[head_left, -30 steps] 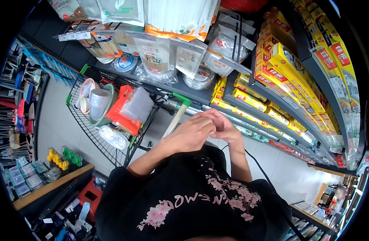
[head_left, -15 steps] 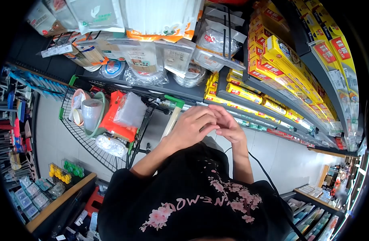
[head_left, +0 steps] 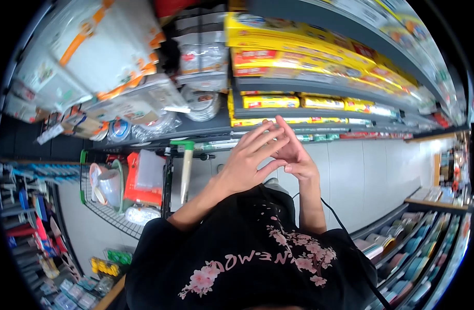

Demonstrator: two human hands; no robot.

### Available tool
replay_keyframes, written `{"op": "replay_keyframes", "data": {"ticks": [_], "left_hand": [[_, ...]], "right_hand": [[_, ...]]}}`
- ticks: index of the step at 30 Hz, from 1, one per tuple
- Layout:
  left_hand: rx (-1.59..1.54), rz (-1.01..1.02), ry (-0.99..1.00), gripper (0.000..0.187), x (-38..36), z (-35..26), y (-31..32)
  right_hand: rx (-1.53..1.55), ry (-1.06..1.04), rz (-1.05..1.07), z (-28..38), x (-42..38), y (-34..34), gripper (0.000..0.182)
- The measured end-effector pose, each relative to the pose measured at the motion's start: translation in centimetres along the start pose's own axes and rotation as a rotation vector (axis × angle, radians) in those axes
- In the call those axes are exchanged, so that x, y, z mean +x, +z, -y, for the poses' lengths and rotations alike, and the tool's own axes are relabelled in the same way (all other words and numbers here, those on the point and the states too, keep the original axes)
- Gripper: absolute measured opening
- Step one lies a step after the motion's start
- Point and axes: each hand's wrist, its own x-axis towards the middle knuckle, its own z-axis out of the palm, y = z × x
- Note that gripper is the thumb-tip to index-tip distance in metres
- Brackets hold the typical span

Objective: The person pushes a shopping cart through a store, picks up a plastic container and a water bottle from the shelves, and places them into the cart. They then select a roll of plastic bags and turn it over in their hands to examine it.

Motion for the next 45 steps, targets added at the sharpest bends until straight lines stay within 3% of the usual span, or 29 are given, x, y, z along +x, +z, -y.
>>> {"op": "replay_keyframes", "data": {"ticks": [1, 12, 22, 36, 45], "left_hand": [[-0.007, 0.032, 0.014, 0.055, 0.8, -0.4, 1.3], [-0.141, 0.419, 0.138, 0.067, 9.0, -8.8, 17.2], [-0.239, 0.509, 0.336, 0.052, 11.9, -14.8, 27.2], [-0.171, 0.479, 0.335, 0.038, 11.0, -15.4, 26.8], [-0.142, 0.228, 0.219, 0.026, 8.5, -13.6, 20.7]], "right_hand": [[0.033, 0.010, -0.066, 0.7, -1.1, -0.5, 0.128], [-0.062, -0.334, -0.177, 9.2, -16.5, -8.4, 0.147], [-0.160, -0.559, -0.287, 14.2, -26.5, -10.3, 0.141], [-0.101, -0.590, -0.241, 13.1, -26.8, -10.6, 0.126], [-0.045, -0.373, -0.210, 11.8, -20.8, -7.5, 0.119]]}}
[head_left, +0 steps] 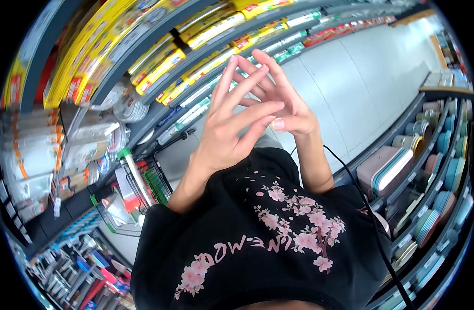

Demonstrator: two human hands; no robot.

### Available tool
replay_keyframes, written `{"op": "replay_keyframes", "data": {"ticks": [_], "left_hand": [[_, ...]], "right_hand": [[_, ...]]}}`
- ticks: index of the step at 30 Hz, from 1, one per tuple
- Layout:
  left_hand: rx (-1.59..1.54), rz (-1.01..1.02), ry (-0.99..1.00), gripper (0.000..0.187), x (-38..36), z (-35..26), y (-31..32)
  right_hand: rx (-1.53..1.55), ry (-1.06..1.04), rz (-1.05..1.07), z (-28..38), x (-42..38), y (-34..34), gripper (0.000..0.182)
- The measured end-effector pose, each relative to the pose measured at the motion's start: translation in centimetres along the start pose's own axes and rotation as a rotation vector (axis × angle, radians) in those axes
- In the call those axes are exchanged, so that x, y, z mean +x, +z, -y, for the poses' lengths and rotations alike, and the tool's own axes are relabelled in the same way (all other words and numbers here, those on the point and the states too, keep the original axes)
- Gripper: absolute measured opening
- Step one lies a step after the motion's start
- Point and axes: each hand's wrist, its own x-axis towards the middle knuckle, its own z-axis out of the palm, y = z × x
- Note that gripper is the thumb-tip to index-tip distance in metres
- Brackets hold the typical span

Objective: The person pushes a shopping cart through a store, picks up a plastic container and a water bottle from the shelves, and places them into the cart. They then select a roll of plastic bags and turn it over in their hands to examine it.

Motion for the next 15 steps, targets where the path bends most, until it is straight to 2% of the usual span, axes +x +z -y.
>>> {"op": "replay_keyframes", "data": {"ticks": [3, 5, 15], "left_hand": [[0.052, -0.096, -0.034, 0.022, -2.5, 0.1, -2.9], [0.070, -0.152, -0.052, 0.021, -4.6, 0.2, -5.0], [0.076, -0.382, -0.238, 0.020, -16.2, -1.3, -15.1]], "right_hand": [[0.008, 0.078, 0.061, -1.9, 2.1, 2.4, 0.116], [0.082, 0.103, 0.133, -3.7, 3.3, 3.9, 0.108], [0.089, 0.279, 0.410, -13.1, 8.3, 13.7, 0.103]]}}
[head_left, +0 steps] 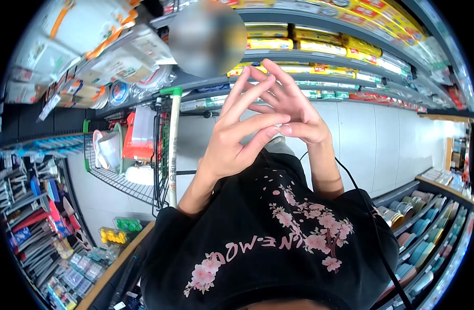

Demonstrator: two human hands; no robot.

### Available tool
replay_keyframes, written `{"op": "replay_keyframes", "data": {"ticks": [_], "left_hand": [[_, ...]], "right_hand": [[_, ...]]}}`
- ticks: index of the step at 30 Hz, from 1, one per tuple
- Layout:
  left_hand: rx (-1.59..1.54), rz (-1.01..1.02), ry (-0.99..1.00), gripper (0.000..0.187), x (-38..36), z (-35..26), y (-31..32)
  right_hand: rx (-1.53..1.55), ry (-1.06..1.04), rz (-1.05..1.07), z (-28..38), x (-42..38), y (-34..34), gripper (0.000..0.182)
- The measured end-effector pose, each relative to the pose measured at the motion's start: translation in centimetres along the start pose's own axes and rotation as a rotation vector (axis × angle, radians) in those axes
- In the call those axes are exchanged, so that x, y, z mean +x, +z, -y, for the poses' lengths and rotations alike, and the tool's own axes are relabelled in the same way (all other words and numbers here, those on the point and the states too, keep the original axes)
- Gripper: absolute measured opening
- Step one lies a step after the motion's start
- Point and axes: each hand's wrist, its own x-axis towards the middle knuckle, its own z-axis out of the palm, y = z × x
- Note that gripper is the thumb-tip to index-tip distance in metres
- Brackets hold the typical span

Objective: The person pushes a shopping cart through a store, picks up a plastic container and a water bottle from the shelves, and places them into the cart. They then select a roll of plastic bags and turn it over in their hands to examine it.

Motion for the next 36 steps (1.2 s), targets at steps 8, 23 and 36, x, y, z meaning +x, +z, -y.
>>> {"op": "replay_keyframes", "data": {"ticks": [8, 23, 36], "left_hand": [[0.102, -0.131, -0.027, 0.018, -3.8, 0.2, -4.4], [0.064, -0.054, -0.048, 0.014, -1.4, 0.6, -1.6], [-0.089, 0.147, -0.036, 0.013, 5.5, -0.2, 8.0]], "right_hand": [[0.024, 0.089, 0.116, -3.8, 3.8, 3.3, 0.100], [0.056, 0.090, -0.009, -2.4, 1.6, 0.4, 0.106], [0.035, 0.021, -0.159, 5.8, -4.5, -5.6, 0.109]]}}
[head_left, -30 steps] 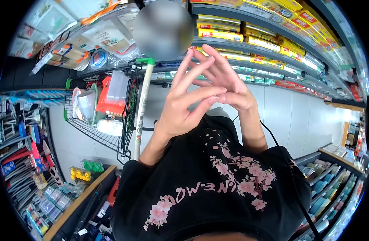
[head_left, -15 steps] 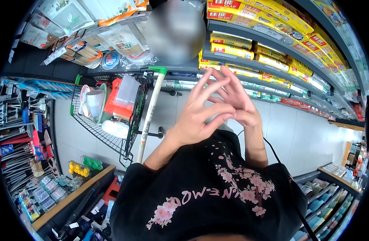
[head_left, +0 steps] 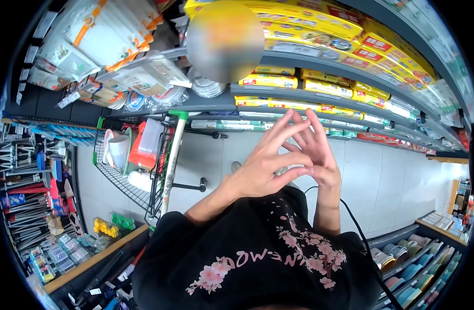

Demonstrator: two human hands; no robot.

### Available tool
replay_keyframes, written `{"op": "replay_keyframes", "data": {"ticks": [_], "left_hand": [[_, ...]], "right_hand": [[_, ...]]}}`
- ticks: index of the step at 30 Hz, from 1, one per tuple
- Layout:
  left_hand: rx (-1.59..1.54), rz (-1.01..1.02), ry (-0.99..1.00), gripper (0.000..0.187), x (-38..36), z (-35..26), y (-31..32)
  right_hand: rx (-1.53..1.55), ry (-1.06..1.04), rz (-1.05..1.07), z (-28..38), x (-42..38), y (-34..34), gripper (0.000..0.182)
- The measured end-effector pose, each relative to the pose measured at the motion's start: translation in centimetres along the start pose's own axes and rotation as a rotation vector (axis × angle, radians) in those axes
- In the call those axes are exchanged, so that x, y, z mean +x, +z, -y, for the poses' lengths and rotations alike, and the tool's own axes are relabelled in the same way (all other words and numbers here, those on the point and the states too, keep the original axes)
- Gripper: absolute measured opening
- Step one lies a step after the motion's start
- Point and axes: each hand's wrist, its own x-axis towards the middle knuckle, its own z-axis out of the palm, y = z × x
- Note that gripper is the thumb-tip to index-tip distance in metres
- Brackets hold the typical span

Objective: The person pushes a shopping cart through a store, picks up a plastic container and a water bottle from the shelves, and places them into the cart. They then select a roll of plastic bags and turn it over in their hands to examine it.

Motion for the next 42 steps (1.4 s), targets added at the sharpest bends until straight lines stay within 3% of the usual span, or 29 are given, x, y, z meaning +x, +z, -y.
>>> {"op": "replay_keyframes", "data": {"ticks": [10, 16, 25, 28, 29, 36, 42], "left_hand": [[-0.121, 0.068, 0.013, 0.016, 3.8, -0.3, 6.1], [-0.140, 0.041, -0.010, 0.026, 3.3, -1.4, 5.9], [-0.018, -0.017, -0.057, 0.060, 0.0, -2.2, 3.1], [-0.011, -0.089, -0.093, 0.117, -1.5, -2.3, 1.3], [0.045, -0.076, -0.092, 0.144, -2.3, -2.3, 0.5], [-0.009, -0.155, -0.099, 0.151, -5.2, -3.2, -2.9], [-0.014, -0.143, -0.099, 0.148, -5.6, -2.8, -4.6]], "right_hand": [[-0.141, -0.082, -0.072, 4.3, -3.3, -2.4, 0.115], [-0.201, -0.069, 0.111, 4.2, -2.9, -3.9, 0.123], [-0.243, 0.018, 0.392, 1.7, 0.6, -2.1, 0.149], [-0.265, 0.048, 0.443, 0.6, 1.7, -0.4, 0.155], [-0.242, 0.087, 0.414, 0.2, 2.1, 0.4, 0.160], [-0.339, 0.035, 0.546, -2.2, 4.3, 3.4, 0.157], [-0.385, 0.031, 0.503, -3.0, 4.7, 4.4, 0.153]]}}
